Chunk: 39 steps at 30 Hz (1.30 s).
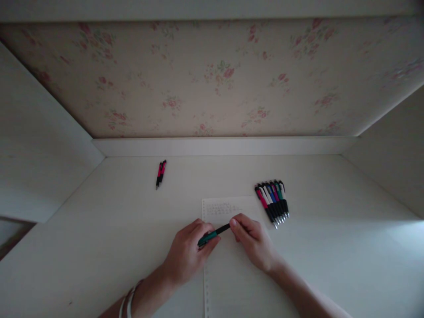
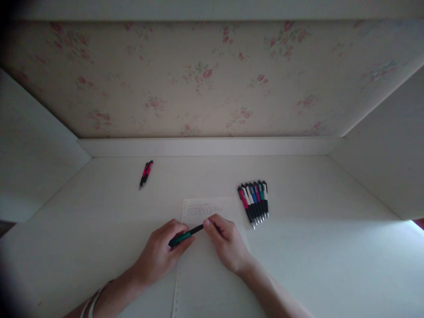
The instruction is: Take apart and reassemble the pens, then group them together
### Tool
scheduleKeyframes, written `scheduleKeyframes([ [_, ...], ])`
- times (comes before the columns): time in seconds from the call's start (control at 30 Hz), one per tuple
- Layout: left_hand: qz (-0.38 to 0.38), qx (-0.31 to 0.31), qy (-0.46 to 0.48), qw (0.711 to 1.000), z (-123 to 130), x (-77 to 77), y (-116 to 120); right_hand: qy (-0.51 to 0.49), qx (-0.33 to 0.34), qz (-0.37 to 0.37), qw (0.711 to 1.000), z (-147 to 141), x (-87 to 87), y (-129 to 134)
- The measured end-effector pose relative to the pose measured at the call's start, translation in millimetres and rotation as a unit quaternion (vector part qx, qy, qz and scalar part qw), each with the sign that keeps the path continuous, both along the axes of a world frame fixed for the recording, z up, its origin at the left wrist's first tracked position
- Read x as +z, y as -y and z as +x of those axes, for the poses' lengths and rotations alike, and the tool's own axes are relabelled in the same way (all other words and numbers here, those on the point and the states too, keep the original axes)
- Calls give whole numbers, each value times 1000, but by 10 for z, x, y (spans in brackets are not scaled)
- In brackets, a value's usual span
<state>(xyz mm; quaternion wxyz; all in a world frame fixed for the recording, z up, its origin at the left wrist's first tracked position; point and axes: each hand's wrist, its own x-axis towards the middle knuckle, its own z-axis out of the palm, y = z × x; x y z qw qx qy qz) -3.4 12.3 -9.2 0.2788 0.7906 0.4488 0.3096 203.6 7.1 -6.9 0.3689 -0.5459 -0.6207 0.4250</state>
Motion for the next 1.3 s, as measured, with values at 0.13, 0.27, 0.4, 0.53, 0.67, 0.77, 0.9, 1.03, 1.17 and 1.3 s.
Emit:
scheduleKeyframes([
  [0.13,-2,-10,24,1000,11,61,-16,2,3,6,1000,-3,-1,7],
  [0.27,-11,-10,18,1000,2,44,-9,-3,9,9,1000,2,3,11],
  [0.4,-27,8,-12,1000,-6,-8,14,-12,11,4,1000,-4,10,6],
  [0.53,-28,9,2,1000,6,13,1,-12,14,-1,1000,-13,19,2],
  [0.67,-23,1,0,1000,4,19,-12,-14,14,-1,1000,-8,26,3],
  [0.77,-36,13,-26,999,-6,-17,5,-23,8,-4,1000,-8,27,7],
  [0.9,-42,23,-40,998,-4,-13,21,-31,4,-9,999,-17,26,11],
  [1.03,-29,-2,-25,999,7,50,4,-37,-1,-1,999,-21,22,5],
  [1.17,-21,-8,-13,1000,6,36,2,-41,-3,-2,999,-15,19,2],
  [1.3,-30,21,-23,999,2,-11,13,-44,-5,-1,999,-7,14,2],
])
